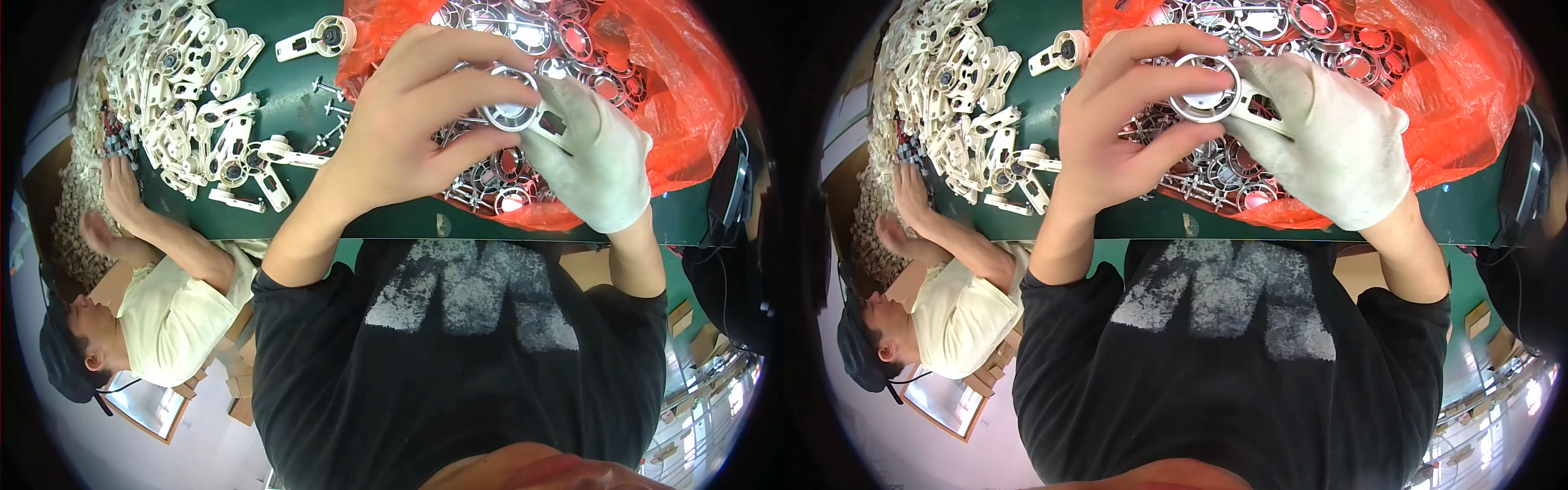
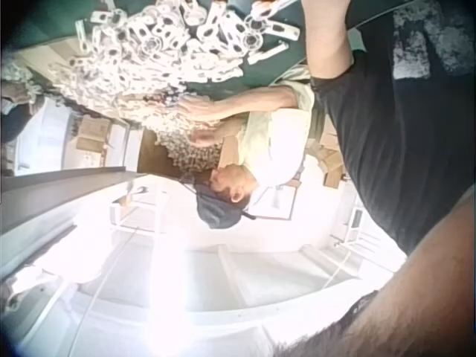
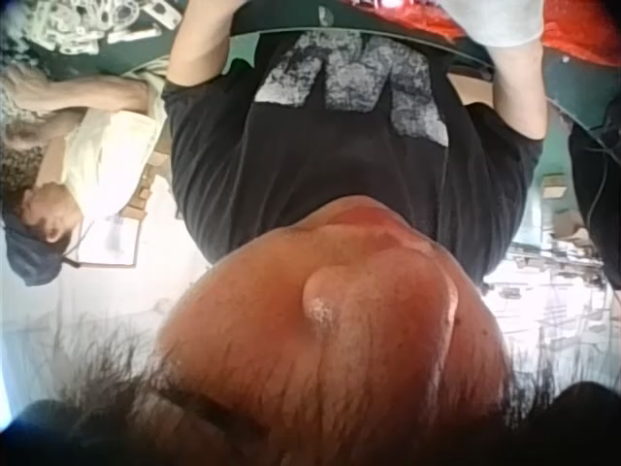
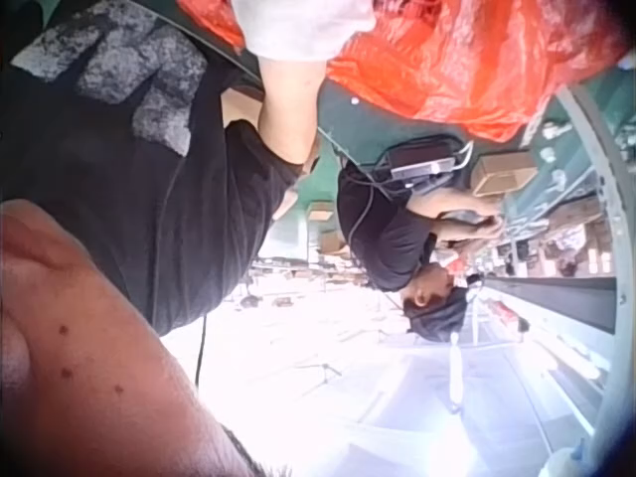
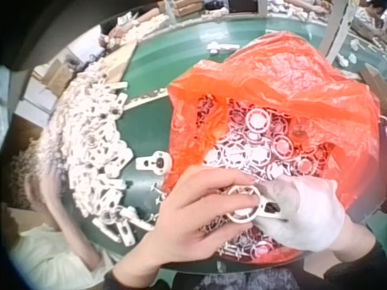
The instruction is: The person assembles small white plastic components and silver metal rings by hand at a factory workbench.
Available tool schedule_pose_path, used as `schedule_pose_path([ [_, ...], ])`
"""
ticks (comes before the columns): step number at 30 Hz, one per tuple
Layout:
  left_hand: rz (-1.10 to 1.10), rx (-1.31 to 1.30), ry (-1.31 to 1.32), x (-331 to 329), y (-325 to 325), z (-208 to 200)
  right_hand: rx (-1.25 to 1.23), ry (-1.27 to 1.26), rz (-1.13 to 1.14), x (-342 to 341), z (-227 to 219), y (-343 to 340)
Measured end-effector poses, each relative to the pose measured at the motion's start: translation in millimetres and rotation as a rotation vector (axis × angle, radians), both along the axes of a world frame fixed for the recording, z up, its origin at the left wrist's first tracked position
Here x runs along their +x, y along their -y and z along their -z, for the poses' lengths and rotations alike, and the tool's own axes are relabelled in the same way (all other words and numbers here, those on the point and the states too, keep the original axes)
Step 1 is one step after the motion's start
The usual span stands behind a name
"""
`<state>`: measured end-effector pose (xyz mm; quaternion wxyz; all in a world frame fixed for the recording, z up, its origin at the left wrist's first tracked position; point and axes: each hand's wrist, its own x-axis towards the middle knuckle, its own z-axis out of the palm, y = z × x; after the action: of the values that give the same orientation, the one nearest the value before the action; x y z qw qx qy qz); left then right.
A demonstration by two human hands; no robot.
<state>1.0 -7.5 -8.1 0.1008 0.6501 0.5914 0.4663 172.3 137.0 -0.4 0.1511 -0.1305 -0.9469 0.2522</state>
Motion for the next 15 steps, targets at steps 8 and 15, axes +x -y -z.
schedule_pose_path([
  [8, 0.031, -0.031, 0.225, 5.8, 1.9, 8.1, -0.026, -0.002, 0.034, 0.2, 0.8, -1.5],
  [15, -0.118, 0.057, 0.386, 20.5, -1.5, 13.8, -0.117, -0.005, 0.065, 1.2, -4.5, 1.2],
])
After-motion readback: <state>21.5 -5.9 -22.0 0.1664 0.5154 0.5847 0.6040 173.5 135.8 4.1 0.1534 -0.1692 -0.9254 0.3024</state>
